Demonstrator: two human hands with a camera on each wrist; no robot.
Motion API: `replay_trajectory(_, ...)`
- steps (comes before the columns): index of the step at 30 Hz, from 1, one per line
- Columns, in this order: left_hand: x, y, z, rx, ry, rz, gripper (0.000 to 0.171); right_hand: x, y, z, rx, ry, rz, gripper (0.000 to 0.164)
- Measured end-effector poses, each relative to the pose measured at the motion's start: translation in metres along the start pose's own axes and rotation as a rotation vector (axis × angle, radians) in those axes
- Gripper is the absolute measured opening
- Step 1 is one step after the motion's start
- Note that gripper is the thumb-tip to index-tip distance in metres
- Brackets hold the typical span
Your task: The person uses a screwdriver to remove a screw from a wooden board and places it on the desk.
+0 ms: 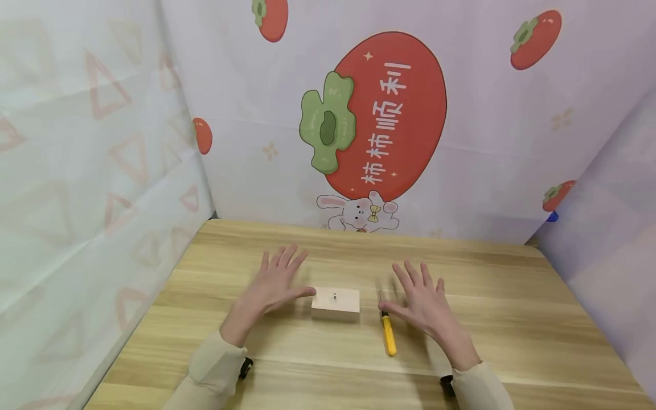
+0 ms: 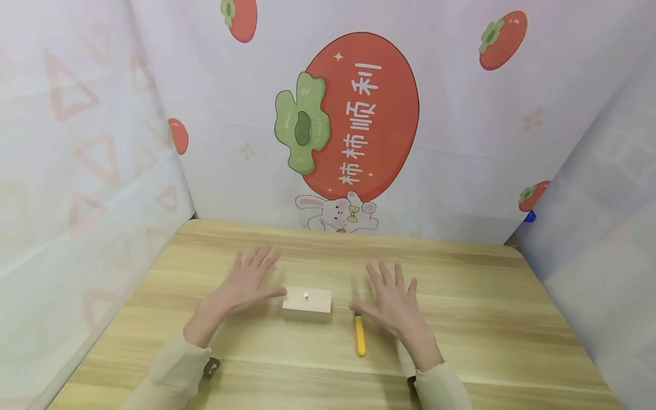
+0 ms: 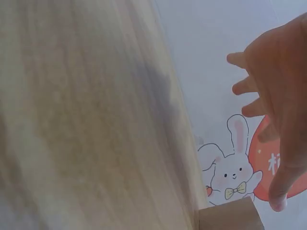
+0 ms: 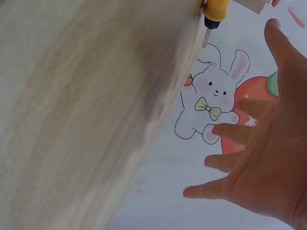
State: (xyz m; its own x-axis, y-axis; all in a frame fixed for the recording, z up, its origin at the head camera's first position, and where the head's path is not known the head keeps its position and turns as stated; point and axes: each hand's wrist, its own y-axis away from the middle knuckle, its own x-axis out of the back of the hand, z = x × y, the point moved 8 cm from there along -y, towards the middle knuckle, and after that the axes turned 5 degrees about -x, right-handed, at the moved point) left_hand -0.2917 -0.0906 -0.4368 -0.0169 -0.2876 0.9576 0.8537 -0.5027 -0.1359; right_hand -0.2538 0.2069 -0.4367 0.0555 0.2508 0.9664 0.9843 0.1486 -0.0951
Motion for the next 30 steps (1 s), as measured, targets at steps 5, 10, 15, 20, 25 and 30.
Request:
replay_trajectory(5, 0.000, -0.001, 0.008, -0.030, 0.075, -0.019, 0.084, 0.003, 0.001, -0.003, 0.018, -0.008, 0.007, 0.095)
replay_trajectory(10, 0.000, -0.003, 0.013, -0.043, 0.102, -0.023, 0.078, 0.007, 0.002, -0.009, 0.075, -0.027, 0.036, 0.088)
replay_trajectory(15, -0.002, -0.002, 0.019, -0.065, 0.191, -0.044, 0.069, 0.011, 0.007, -0.014, 0.129, -0.051, 0.062, 0.077)
replay_trajectory(20, -0.012, 0.004, 0.022, -0.048, 0.300, -0.116, 0.068, 0.006, 0.011, -0.018, 0.157, -0.078, -0.004, 0.061)
replay_trajectory(25, -0.020, 0.003, 0.027, -0.056, 0.363, -0.161, 0.069, 0.001, 0.016, -0.022, 0.174, -0.068, -0.095, 0.053)
replay_trajectory(30, -0.021, 0.000, 0.035, -0.067, 0.411, -0.159, 0.057, -0.001, 0.022, -0.025, 0.184, -0.064, -0.143, 0.048)
